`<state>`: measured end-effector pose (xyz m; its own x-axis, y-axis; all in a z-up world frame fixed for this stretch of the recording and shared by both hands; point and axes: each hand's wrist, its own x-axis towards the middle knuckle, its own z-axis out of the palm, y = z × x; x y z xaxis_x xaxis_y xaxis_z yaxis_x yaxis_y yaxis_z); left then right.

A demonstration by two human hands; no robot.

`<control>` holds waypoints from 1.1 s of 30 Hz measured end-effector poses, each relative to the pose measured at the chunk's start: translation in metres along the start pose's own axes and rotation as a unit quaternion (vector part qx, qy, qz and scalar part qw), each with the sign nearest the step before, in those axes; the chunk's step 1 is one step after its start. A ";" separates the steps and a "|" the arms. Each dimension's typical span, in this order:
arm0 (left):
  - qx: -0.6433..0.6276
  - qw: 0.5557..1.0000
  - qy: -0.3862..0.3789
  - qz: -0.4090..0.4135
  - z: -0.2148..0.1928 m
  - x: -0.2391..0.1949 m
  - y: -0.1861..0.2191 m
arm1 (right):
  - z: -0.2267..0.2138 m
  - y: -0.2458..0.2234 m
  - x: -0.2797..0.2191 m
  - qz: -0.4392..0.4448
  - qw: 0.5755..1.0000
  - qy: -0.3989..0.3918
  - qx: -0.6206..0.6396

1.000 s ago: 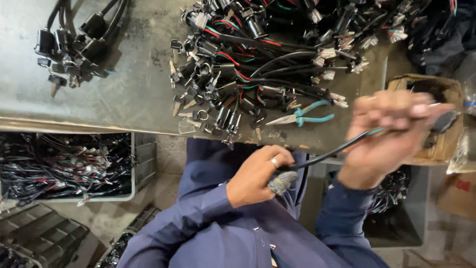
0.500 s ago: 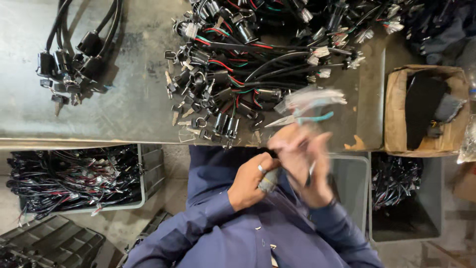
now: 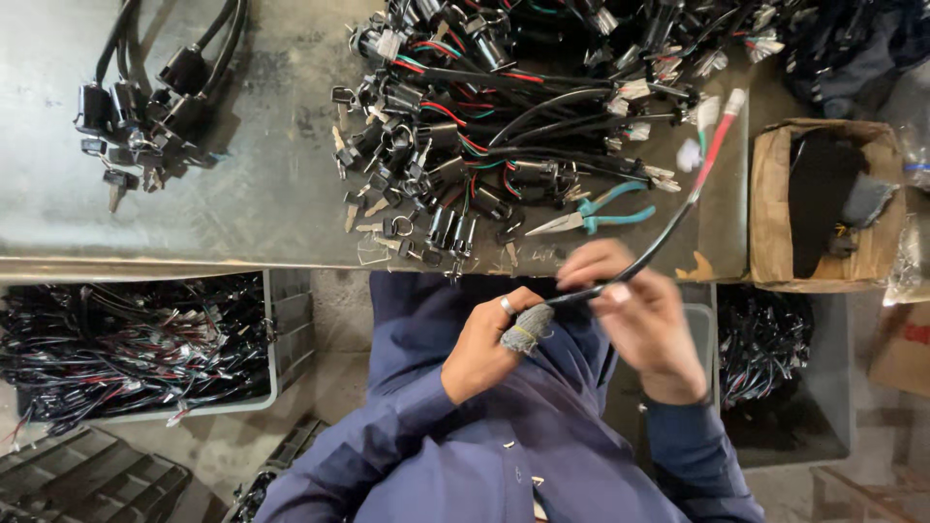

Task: The person repeatedly strips the outer insulation from black wires using pliers, then pulls off the removed sheath and places the processed wires on the table. The task continues with multiple wires handled one at a time.

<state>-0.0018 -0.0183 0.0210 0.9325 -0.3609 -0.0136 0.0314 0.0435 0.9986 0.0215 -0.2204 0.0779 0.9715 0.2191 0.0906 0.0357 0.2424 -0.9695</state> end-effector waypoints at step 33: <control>0.115 0.959 -0.008 0.261 -0.023 0.022 -0.001 | 0.040 0.028 -0.014 0.087 0.971 0.165 -0.152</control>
<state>0.0267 -0.0043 0.0185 0.7945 -0.3592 0.4896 -0.5192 0.0165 0.8545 -0.0004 -0.1792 0.0590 0.9895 -0.0953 -0.1090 -0.1162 -0.0728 -0.9906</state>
